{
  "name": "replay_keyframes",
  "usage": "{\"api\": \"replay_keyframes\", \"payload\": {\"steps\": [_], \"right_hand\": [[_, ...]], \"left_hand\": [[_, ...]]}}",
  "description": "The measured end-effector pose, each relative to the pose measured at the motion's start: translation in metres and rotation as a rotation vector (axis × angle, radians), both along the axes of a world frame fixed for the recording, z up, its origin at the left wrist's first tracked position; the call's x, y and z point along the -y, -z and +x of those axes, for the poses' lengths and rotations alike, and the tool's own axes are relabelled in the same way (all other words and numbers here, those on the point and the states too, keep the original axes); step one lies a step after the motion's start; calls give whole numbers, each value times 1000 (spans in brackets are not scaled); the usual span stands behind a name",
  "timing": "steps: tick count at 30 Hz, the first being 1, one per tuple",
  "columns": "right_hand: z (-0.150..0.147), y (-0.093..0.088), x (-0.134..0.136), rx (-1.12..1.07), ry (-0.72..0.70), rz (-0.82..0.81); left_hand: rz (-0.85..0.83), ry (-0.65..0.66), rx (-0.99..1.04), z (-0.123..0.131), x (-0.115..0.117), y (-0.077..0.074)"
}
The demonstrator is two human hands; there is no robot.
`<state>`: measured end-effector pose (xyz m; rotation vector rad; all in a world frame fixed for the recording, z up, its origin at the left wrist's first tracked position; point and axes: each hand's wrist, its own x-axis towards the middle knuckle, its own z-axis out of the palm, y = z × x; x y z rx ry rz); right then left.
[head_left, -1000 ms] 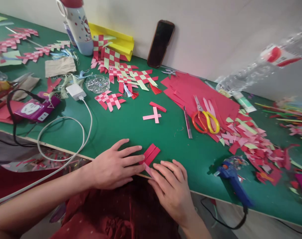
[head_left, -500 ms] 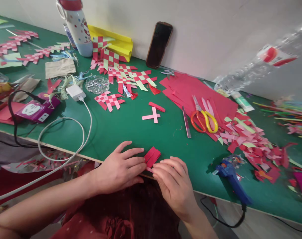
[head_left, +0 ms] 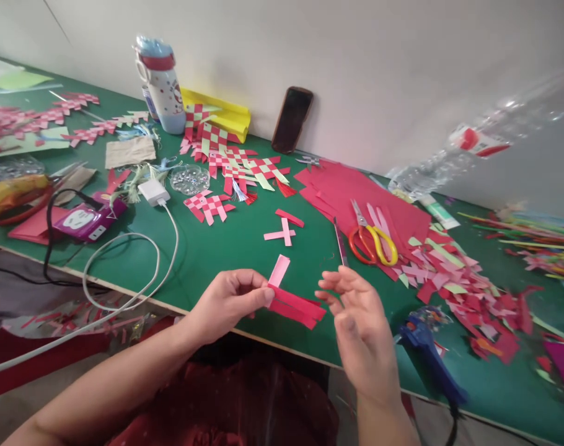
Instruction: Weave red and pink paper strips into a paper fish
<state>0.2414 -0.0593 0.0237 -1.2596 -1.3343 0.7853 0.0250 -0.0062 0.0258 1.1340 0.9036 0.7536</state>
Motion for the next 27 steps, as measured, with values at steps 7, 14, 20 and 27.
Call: {"api": "replay_keyframes", "payload": {"steps": [7, 14, 20, 27], "right_hand": [[-14, 12, 2, -268, -218, -180], [-57, 11, -5, -554, -15, -284], [-61, 13, -10, -514, 79, -318], [-60, 16, -10, -390, 143, -296]], "left_hand": [[-282, -54, 269, 13, -2, -4], [-204, -104, 300, 25, 4, -5], [-208, -63, 298, 23, 2, -2], [-147, -119, 238, 21, -7, -5]]}}
